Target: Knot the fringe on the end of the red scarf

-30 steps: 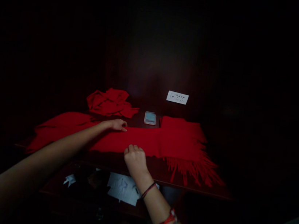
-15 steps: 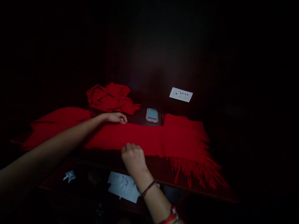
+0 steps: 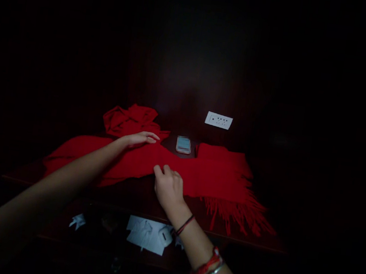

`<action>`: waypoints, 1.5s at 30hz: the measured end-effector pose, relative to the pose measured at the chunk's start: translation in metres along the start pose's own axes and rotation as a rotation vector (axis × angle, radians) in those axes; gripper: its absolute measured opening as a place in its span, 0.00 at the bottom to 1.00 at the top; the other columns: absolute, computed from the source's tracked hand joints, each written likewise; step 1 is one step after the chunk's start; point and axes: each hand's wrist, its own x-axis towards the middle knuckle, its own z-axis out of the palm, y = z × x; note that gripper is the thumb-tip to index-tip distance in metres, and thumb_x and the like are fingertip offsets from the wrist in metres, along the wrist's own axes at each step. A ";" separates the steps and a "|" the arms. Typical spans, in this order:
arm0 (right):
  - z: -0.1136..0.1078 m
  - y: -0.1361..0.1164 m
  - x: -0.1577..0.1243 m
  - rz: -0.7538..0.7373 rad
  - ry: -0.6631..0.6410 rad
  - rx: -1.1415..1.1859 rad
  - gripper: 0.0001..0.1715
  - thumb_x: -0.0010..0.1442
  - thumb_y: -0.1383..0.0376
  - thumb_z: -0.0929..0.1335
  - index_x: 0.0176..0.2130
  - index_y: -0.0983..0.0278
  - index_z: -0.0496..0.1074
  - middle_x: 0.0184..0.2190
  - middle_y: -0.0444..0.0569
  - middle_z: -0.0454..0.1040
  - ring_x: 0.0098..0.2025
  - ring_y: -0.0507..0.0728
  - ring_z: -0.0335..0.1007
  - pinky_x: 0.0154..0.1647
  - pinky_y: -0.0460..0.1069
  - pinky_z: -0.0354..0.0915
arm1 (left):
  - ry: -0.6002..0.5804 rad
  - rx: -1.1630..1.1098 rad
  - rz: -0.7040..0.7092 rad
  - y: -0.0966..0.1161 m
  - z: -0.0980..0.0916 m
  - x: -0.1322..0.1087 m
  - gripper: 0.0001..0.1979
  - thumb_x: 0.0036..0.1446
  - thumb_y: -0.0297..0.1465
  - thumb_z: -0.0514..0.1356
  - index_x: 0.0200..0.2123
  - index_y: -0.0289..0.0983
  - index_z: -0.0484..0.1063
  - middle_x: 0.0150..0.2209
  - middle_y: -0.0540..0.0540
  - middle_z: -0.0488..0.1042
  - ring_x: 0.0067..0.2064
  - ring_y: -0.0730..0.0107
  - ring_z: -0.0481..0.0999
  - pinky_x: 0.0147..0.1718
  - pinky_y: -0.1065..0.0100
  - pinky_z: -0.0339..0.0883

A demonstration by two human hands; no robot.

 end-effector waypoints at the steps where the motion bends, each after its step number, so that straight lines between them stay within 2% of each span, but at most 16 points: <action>1: -0.004 0.005 0.001 0.057 0.014 0.045 0.13 0.56 0.68 0.57 0.41 0.61 0.64 0.32 0.48 0.68 0.30 0.53 0.64 0.30 0.46 0.58 | 0.010 -0.040 -0.001 0.007 0.004 0.003 0.14 0.38 0.28 0.58 0.33 0.34 0.69 0.28 0.50 0.71 0.31 0.73 0.68 0.34 0.71 0.59; 4: -0.012 0.025 0.003 0.156 0.090 0.229 0.17 0.55 0.70 0.57 0.44 0.61 0.63 0.35 0.48 0.69 0.34 0.53 0.65 0.34 0.46 0.60 | 0.031 -0.091 -0.006 0.031 0.020 0.014 0.12 0.40 0.24 0.58 0.33 0.34 0.69 0.26 0.50 0.71 0.29 0.74 0.68 0.32 0.71 0.61; 8: -0.022 0.062 0.004 0.133 0.179 0.447 0.22 0.52 0.74 0.56 0.44 0.64 0.65 0.41 0.48 0.69 0.41 0.51 0.64 0.43 0.45 0.58 | 0.003 -0.076 -0.021 0.061 0.049 0.036 0.12 0.43 0.23 0.57 0.35 0.35 0.69 0.25 0.50 0.71 0.28 0.73 0.69 0.30 0.71 0.62; 13: -0.044 0.114 -0.006 0.162 0.137 0.499 0.24 0.50 0.74 0.54 0.44 0.64 0.66 0.39 0.46 0.71 0.39 0.50 0.66 0.42 0.45 0.59 | -0.055 -0.066 -0.003 0.089 0.095 0.069 0.13 0.45 0.23 0.57 0.37 0.34 0.69 0.29 0.48 0.72 0.30 0.73 0.69 0.33 0.69 0.63; 17: -0.057 0.154 -0.023 0.182 0.091 0.391 0.24 0.50 0.74 0.55 0.46 0.64 0.64 0.38 0.47 0.71 0.36 0.51 0.66 0.39 0.46 0.60 | -0.116 -0.078 0.005 0.103 0.134 0.095 0.14 0.45 0.22 0.58 0.39 0.32 0.69 0.32 0.45 0.72 0.32 0.73 0.69 0.37 0.67 0.62; 20: -0.058 0.177 -0.040 0.201 0.058 0.232 0.24 0.51 0.74 0.56 0.49 0.64 0.61 0.39 0.49 0.70 0.37 0.51 0.66 0.39 0.46 0.60 | -0.168 -0.056 0.009 0.110 0.163 0.110 0.14 0.45 0.22 0.57 0.39 0.31 0.69 0.33 0.44 0.72 0.32 0.72 0.70 0.37 0.66 0.62; 24: -0.050 0.194 -0.064 0.240 -0.101 -0.064 0.24 0.54 0.71 0.57 0.51 0.60 0.56 0.39 0.51 0.69 0.36 0.54 0.67 0.34 0.47 0.60 | -0.209 0.086 0.026 0.107 0.197 0.124 0.14 0.45 0.22 0.56 0.38 0.31 0.69 0.34 0.44 0.72 0.33 0.70 0.69 0.36 0.66 0.63; 27: -0.040 0.199 -0.076 0.241 -0.235 -0.201 0.23 0.56 0.70 0.56 0.51 0.58 0.55 0.37 0.51 0.70 0.34 0.54 0.68 0.31 0.47 0.60 | -0.231 0.199 0.061 0.098 0.216 0.132 0.13 0.44 0.23 0.56 0.37 0.31 0.70 0.36 0.44 0.72 0.36 0.69 0.69 0.37 0.67 0.62; 31: -0.029 0.203 -0.082 0.293 -0.309 -0.201 0.22 0.56 0.69 0.56 0.51 0.60 0.54 0.32 0.50 0.71 0.33 0.55 0.68 0.31 0.46 0.59 | -0.296 0.350 0.139 0.082 0.230 0.142 0.14 0.44 0.27 0.56 0.38 0.31 0.70 0.39 0.44 0.71 0.40 0.68 0.68 0.40 0.70 0.60; 34: -0.024 0.207 -0.083 0.330 -0.311 -0.144 0.21 0.55 0.69 0.57 0.50 0.60 0.56 0.36 0.50 0.70 0.36 0.54 0.67 0.33 0.45 0.58 | -0.331 0.450 0.174 0.067 0.233 0.145 0.16 0.43 0.26 0.56 0.40 0.31 0.68 0.39 0.44 0.71 0.40 0.69 0.68 0.38 0.71 0.59; 38: -0.022 0.213 -0.083 0.333 -0.272 -0.066 0.20 0.55 0.69 0.57 0.48 0.60 0.59 0.41 0.50 0.68 0.39 0.53 0.66 0.35 0.45 0.58 | -0.319 0.494 0.177 0.054 0.232 0.144 0.18 0.40 0.26 0.58 0.40 0.30 0.68 0.37 0.43 0.71 0.37 0.68 0.68 0.35 0.71 0.60; 45: -0.035 0.211 -0.088 0.351 -0.188 -0.107 0.19 0.56 0.68 0.56 0.48 0.61 0.60 0.40 0.50 0.67 0.38 0.53 0.65 0.35 0.44 0.58 | -0.269 0.419 0.286 0.072 0.235 0.147 0.16 0.44 0.24 0.55 0.40 0.30 0.68 0.39 0.43 0.70 0.38 0.70 0.68 0.37 0.71 0.59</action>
